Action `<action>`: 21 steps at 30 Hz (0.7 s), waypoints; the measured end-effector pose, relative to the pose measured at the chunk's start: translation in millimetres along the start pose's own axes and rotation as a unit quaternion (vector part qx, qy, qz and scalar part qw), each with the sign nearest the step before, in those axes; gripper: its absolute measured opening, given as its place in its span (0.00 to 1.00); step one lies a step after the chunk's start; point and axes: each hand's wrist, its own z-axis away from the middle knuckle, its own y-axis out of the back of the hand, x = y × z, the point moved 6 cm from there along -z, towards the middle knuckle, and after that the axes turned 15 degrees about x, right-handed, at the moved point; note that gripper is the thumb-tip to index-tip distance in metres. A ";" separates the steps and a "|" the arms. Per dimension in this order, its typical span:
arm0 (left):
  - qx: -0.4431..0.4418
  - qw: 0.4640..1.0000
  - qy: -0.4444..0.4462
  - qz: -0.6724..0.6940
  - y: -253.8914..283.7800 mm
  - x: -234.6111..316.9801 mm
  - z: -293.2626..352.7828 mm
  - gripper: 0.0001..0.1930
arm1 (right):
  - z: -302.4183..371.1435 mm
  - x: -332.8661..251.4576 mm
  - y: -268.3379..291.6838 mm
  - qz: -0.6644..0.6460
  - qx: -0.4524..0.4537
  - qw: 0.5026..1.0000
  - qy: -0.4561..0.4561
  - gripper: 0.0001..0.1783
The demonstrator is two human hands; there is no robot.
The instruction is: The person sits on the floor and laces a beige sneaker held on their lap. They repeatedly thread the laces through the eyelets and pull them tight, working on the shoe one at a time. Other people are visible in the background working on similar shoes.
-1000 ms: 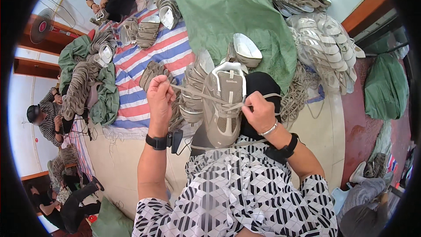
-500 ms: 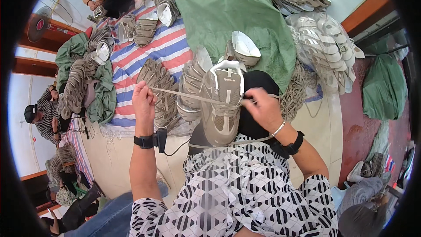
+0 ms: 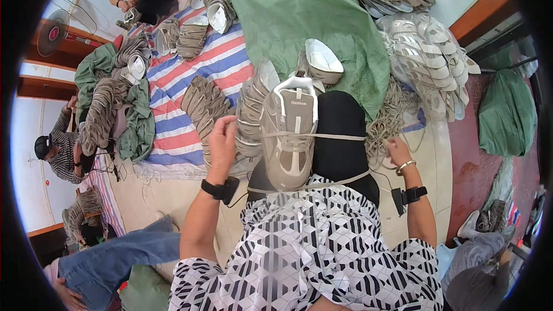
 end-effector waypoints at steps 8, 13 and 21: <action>-0.144 0.967 -0.134 -0.165 -48.8 95.4 48.4 0.08 | 128.7 -234.6 -56.2 -0.086 -0.067 0.836 0.537 0.06; -0.103 0.963 -0.202 -0.148 -42.2 111.9 52.8 0.07 | 126.4 -238.6 -90.6 0.003 -0.062 0.829 0.555 0.04; -0.199 0.951 0.161 0.175 -66.6 77.1 46.7 0.05 | 147.2 -244.1 -79.3 -0.007 0.147 0.675 0.723 0.08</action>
